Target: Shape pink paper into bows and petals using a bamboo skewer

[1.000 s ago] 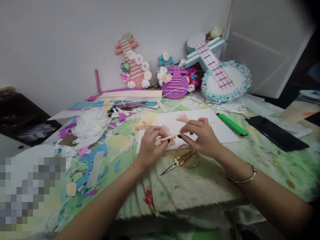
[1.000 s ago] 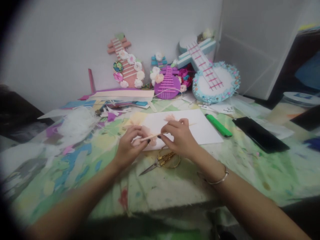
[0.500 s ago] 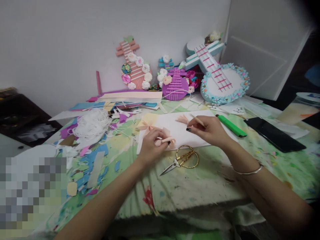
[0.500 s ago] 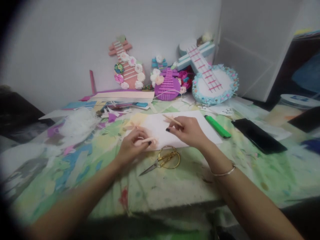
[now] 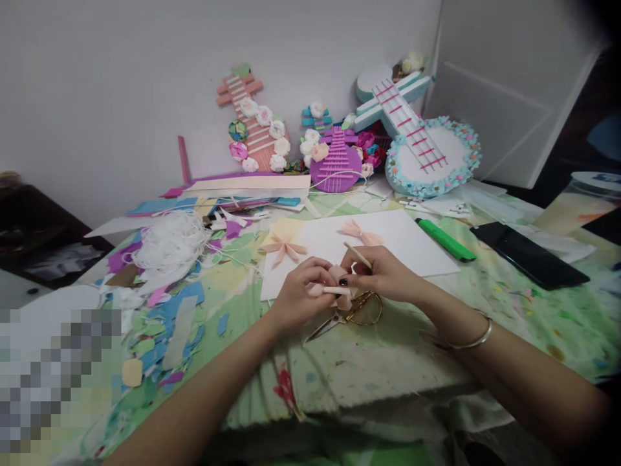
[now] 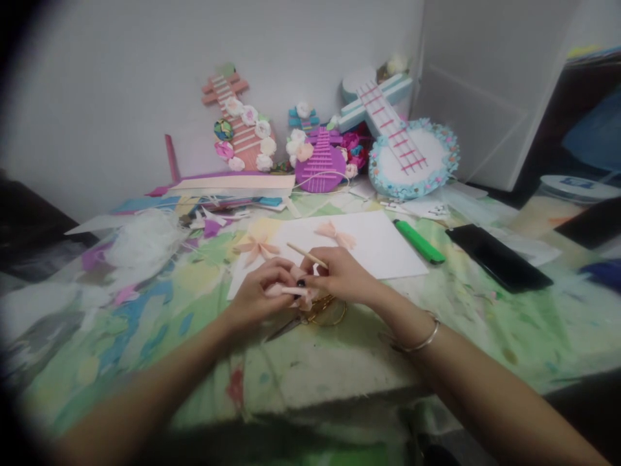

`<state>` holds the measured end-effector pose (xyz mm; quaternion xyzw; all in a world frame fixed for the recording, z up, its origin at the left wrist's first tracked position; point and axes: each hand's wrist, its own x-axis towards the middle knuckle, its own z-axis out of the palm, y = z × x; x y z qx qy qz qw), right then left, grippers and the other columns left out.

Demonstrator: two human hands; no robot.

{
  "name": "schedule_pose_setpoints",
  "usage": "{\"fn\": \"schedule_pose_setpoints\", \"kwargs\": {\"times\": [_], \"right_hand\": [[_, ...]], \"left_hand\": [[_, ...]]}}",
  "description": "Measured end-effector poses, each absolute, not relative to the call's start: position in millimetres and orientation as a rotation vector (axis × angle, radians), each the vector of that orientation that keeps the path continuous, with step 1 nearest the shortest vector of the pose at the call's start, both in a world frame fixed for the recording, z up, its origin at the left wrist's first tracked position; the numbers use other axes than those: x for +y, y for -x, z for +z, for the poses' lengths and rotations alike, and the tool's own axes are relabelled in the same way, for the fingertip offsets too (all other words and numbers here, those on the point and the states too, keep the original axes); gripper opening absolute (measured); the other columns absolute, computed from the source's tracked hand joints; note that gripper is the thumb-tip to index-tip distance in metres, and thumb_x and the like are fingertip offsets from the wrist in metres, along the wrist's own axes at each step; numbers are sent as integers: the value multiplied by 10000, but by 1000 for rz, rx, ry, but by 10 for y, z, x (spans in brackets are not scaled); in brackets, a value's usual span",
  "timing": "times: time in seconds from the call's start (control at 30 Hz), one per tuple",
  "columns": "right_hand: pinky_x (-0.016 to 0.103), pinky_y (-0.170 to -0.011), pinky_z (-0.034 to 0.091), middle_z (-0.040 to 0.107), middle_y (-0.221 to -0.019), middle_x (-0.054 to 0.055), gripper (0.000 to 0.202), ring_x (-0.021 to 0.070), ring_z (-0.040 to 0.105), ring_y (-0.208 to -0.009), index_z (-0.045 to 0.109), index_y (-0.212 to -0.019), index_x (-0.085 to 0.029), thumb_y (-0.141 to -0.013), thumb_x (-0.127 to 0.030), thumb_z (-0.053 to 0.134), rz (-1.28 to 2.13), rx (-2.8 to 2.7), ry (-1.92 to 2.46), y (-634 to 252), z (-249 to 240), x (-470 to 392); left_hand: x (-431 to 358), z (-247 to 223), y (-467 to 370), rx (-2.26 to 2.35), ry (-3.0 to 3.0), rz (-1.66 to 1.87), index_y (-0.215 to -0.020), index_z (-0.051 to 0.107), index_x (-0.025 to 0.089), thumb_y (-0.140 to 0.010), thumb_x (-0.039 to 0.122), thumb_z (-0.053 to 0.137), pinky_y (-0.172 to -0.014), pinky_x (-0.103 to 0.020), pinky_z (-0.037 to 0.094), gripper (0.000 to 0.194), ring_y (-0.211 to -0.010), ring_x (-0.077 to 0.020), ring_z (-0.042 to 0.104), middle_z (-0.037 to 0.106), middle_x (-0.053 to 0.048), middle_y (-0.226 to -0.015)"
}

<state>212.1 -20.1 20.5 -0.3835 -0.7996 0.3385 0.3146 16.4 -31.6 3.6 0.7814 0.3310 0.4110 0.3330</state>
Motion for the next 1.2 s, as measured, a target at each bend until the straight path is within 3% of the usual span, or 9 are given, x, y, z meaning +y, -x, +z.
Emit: {"fn": "schedule_pose_setpoints", "kwargs": {"times": [0.47,0.63,0.73,0.83,0.93,1.2], "right_hand": [[206,-480,276,439,-564,-52,185,62,376,-494,529,-712,-160,-765,-322,599,888,-1940,1108,-2125,94,-138],[211,-484,273,438,-555,-50,165,67,374,-501,542,-716,-159,-766,-306,597,992,-1941,1053,-2102,139,-178],[214,-496,276,457,-573,-42,151,68,377,-517,560,-721,-155,-774,-293,592,1032,-1944,1016,-2076,165,-210],[211,-496,266,433,-574,-49,152,61,350,-517,560,-704,-155,-779,-283,590,1063,-1933,963,-2046,181,-235],[213,-503,264,417,-596,-44,168,65,354,-542,555,-682,-148,-781,-281,583,1066,-1934,962,-2025,185,-252],[206,-481,245,416,-616,-52,74,58,340,-528,565,-743,-145,-731,-214,589,1236,-1960,943,-2019,204,-282]], "left_hand": [[-355,108,-135,815,-2233,1097,-686,643,186,-689,148,619,-828,-338,464,45,-914,-188,571,565,-67,-955],[-339,155,-61,681,-2092,982,-819,652,204,-741,254,576,-900,-379,441,120,-1009,-237,551,580,-87,-1018],[-291,90,-73,787,-1844,1083,-776,588,183,-828,302,515,-814,-336,475,149,-882,-193,581,599,-68,-886],[-255,25,-111,827,-1726,1088,-842,547,173,-765,294,636,-730,-291,492,169,-771,-154,587,588,-35,-817],[-256,24,-130,862,-1724,997,-893,595,158,-735,297,671,-726,-288,494,224,-789,-164,606,634,-54,-850],[-252,15,-101,904,-1571,986,-778,664,139,-710,271,677,-684,-293,486,149,-716,-170,628,679,-52,-779]]}}
